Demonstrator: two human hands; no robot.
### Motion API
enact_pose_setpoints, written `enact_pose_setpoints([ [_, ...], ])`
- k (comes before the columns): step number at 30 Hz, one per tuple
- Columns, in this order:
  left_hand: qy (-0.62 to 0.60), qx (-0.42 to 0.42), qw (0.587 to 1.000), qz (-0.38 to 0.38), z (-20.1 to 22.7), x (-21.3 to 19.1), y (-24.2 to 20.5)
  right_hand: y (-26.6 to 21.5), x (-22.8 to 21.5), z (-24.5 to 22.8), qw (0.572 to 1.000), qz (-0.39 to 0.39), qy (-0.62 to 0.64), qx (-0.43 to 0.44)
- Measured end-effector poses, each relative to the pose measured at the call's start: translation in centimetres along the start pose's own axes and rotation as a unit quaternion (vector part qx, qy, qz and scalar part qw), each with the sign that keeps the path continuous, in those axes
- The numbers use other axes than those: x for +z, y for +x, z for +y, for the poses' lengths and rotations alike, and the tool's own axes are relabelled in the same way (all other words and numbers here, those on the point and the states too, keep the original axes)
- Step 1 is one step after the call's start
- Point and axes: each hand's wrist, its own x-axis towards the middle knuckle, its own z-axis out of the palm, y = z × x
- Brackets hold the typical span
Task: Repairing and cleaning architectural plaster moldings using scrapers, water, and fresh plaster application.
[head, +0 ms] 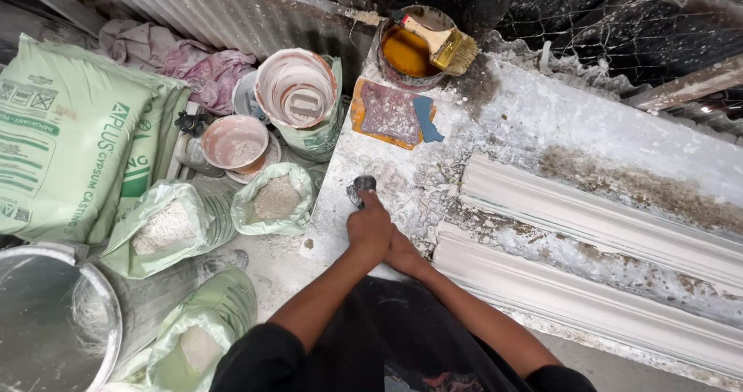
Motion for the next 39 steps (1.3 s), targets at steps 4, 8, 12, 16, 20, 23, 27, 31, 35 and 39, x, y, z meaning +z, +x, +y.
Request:
enact_pose_setpoints([
  [4,-0.062,-0.051,0.996,-0.047,1.6,-0.5,0.0,0.2,-0.2,1.4,0.999,0.028,0.027,0.007],
  [8,0.018,-0.041,0.999,-0.009,-0.1,4.2,2.9,0.9,1.5,9.5,0.997,-0.017,0.064,0.047],
  [12,0.021,-0.025,0.999,0.010,0.9,4.2,1.4,0.4,0.3,6.1,0.993,-0.015,0.103,0.062],
  [16,-0.069,-0.075,0.993,-0.055,0.5,0.4,0.1,0.5,1.0,3.4,0.999,0.023,0.014,0.032],
  [20,0.047,0.004,0.999,-0.026,0.5,6.2,0.9,0.9,0.3,1.8,0.996,0.044,0.035,-0.069],
  [23,0.025,-0.005,0.998,-0.052,1.2,-0.7,-1.1,0.7,0.5,1.4,0.995,0.048,-0.074,-0.055],
  [27,-0.059,-0.079,0.994,-0.049,0.1,-0.3,-0.1,0.8,1.0,3.9,0.992,0.031,-0.039,0.113],
  [31,-0.098,-0.102,0.989,-0.048,0.1,-4.6,0.2,1.4,-0.3,1.2,1.000,0.012,0.014,-0.003],
  [35,-0.108,-0.109,0.985,-0.074,-0.1,0.7,1.0,1.1,-0.1,0.4,0.995,0.013,-0.025,0.097],
  [39,-0.052,-0.057,0.996,-0.054,-0.5,1.7,1.0,0.3,-0.3,0.0,0.994,0.012,0.036,-0.099],
])
